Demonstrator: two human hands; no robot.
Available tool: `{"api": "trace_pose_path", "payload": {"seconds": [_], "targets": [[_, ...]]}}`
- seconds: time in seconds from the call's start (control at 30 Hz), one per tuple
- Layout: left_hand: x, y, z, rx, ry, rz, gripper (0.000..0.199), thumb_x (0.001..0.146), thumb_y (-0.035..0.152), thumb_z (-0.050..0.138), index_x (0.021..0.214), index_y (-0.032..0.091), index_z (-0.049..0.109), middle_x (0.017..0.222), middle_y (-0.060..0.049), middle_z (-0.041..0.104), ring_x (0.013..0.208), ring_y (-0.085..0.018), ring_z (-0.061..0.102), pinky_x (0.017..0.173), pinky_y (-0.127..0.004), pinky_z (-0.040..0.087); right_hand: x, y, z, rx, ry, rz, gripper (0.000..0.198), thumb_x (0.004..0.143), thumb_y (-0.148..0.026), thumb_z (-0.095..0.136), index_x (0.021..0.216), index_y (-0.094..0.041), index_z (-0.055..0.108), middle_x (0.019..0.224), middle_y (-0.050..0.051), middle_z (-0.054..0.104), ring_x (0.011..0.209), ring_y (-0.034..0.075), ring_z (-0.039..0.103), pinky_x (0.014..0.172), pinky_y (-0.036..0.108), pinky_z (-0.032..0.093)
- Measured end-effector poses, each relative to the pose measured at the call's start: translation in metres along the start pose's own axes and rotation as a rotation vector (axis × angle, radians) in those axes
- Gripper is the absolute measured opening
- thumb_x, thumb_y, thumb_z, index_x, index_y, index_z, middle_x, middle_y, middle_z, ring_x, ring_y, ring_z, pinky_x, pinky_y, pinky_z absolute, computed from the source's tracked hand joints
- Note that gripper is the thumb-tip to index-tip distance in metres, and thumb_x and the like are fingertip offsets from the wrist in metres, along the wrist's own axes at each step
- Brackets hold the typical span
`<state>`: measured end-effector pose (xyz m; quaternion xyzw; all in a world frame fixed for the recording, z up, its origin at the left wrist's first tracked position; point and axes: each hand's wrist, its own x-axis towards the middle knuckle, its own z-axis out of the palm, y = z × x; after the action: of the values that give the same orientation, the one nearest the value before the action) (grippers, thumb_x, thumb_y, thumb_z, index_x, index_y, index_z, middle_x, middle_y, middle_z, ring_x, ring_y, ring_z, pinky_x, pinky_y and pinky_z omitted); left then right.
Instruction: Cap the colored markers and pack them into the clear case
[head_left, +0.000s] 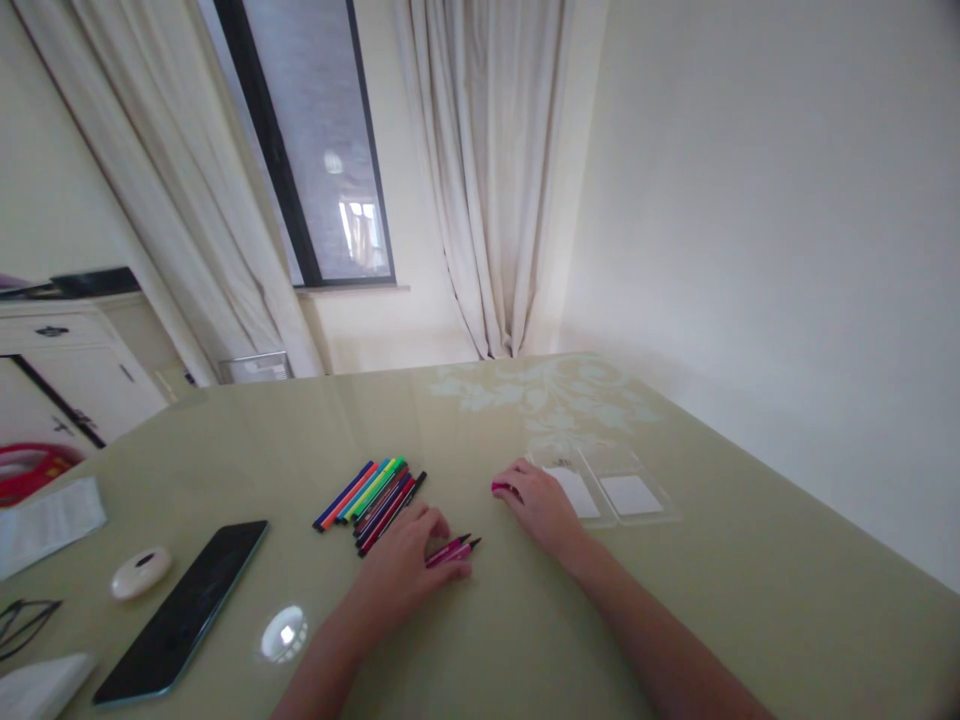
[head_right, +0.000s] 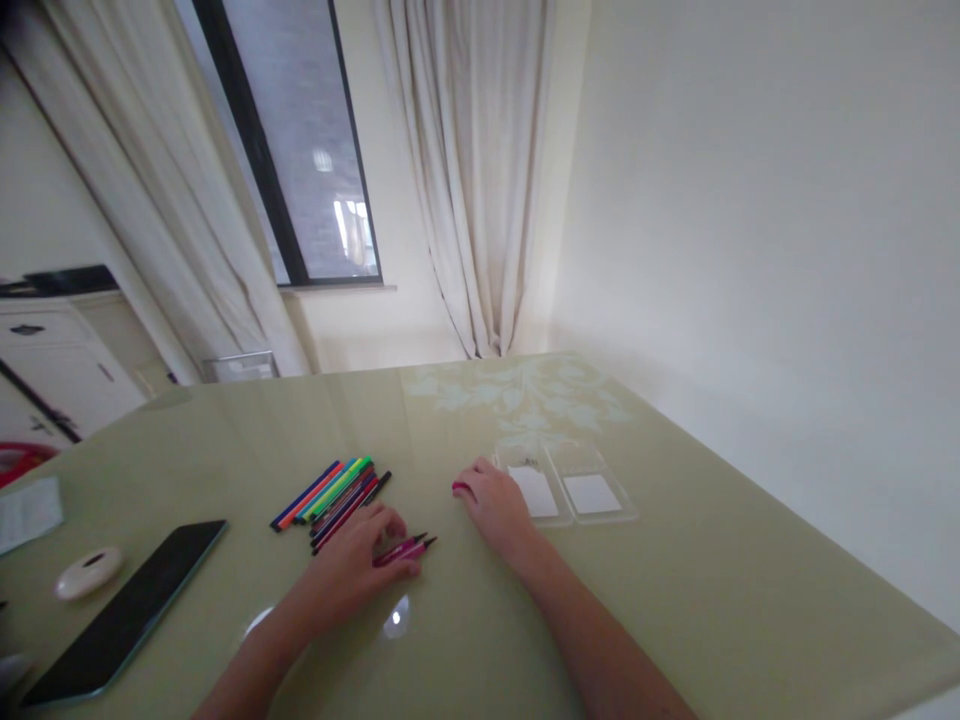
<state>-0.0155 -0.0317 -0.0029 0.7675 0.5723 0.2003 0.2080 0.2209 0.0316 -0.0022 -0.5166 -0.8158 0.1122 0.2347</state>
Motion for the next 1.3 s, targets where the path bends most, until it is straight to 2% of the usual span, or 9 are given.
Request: {"api": "trace_pose_path", "payload": {"seconds": [0.17, 0.37, 0.47, 0.63, 0.7, 0.87, 1.0, 1.17, 1.3], "targets": [[0.0, 0.008, 0.003, -0.093, -0.092, 0.029, 0.024, 0.088, 0.044, 0.068, 0.088, 0.02, 0.066, 0.088, -0.001, 0.065, 0.08, -0.019, 0.058, 0.068, -0.028, 0.039, -0.001, -0.001, 0.004, -0.066, -0.046, -0.007, 0.009, 0.097, -0.021, 0.066, 0.095, -0.021, 0.075, 0.102, 0.005, 0.07, 0.096, 0.02, 0.066, 0.085, 0.029, 0.048], [-0.001, 0.016, 0.012, -0.14, -0.077, 0.071, 0.022, 0.086, 0.042, 0.072, 0.087, 0.02, 0.069, 0.091, -0.002, 0.066, 0.083, -0.019, 0.06, 0.072, -0.028, 0.042, 0.001, 0.001, 0.009, -0.135, -0.008, -0.04, 0.009, 0.098, -0.022, 0.064, 0.094, -0.019, 0.072, 0.104, 0.006, 0.07, 0.102, 0.022, 0.062, 0.09, 0.031, 0.046], [0.003, 0.008, 0.01, -0.11, 0.032, 0.023, 0.028, 0.093, 0.047, 0.064, 0.091, 0.02, 0.07, 0.095, -0.004, 0.068, 0.088, -0.022, 0.063, 0.079, -0.032, 0.046, 0.004, 0.001, 0.008, -0.207, -0.037, -0.022, 0.011, 0.1, -0.022, 0.061, 0.097, -0.019, 0.072, 0.102, 0.007, 0.072, 0.101, 0.024, 0.062, 0.09, 0.033, 0.046], [0.011, -0.022, 0.0, 0.194, 0.409, -0.151, 0.023, 0.099, 0.029, 0.051, 0.11, 0.02, 0.069, 0.114, -0.01, 0.067, 0.108, -0.028, 0.062, 0.097, -0.042, 0.046, 0.005, -0.001, 0.006, -0.243, -0.018, 0.015, 0.012, 0.1, -0.019, 0.06, 0.102, -0.019, 0.071, 0.104, 0.008, 0.072, 0.102, 0.025, 0.063, 0.091, 0.034, 0.047], [0.011, -0.031, -0.002, 0.321, 0.443, -0.178, 0.021, 0.097, 0.028, 0.054, 0.11, 0.021, 0.069, 0.114, -0.01, 0.066, 0.109, -0.03, 0.061, 0.096, -0.044, 0.047, 0.004, -0.002, 0.006, -0.21, 0.023, 0.002, 0.012, 0.099, -0.018, 0.061, 0.104, -0.019, 0.072, 0.105, 0.008, 0.072, 0.103, 0.025, 0.063, 0.091, 0.034, 0.047], [0.01, -0.032, 0.002, 0.385, 0.383, -0.138, 0.013, 0.094, 0.029, 0.06, 0.091, 0.021, 0.069, 0.106, -0.009, 0.065, 0.103, -0.03, 0.061, 0.091, -0.044, 0.048, -0.002, -0.009, 0.008, -0.085, 0.106, -0.085, 0.016, 0.098, -0.02, 0.064, 0.112, -0.02, 0.071, 0.11, 0.008, 0.071, 0.106, 0.024, 0.063, 0.095, 0.035, 0.05], [0.013, -0.017, 0.009, 0.264, 0.321, -0.008, 0.011, 0.096, 0.027, 0.057, 0.093, 0.02, 0.065, 0.105, -0.008, 0.067, 0.104, -0.028, 0.061, 0.093, -0.043, 0.048, -0.007, -0.019, 0.012, -0.003, 0.086, -0.263, 0.031, 0.1, -0.03, 0.064, 0.13, -0.022, 0.065, 0.121, 0.009, 0.07, 0.115, 0.024, 0.063, 0.101, 0.036, 0.05], [0.013, -0.005, 0.018, 0.093, 0.183, 0.084, 0.015, 0.101, 0.024, 0.046, 0.102, 0.021, 0.061, 0.101, -0.007, 0.07, 0.099, -0.025, 0.065, 0.09, -0.04, 0.049, -0.009, -0.025, 0.017, -0.035, -0.002, -0.352, 0.015, 0.103, -0.026, 0.06, 0.11, -0.022, 0.072, 0.101, 0.006, 0.072, 0.099, 0.021, 0.067, 0.098, 0.034, 0.05], [0.007, -0.003, 0.024, 0.006, 0.156, 0.163, 0.021, 0.105, 0.033, 0.043, 0.113, 0.022, 0.059, 0.112, -0.009, 0.071, 0.106, -0.025, 0.065, 0.092, -0.037, 0.049, -0.011, -0.026, 0.019, 0.007, -0.024, -0.361, 0.016, 0.103, -0.024, 0.058, 0.111, -0.021, 0.072, 0.102, 0.007, 0.072, 0.095, 0.019, 0.066, 0.088, 0.029, 0.051]]}}
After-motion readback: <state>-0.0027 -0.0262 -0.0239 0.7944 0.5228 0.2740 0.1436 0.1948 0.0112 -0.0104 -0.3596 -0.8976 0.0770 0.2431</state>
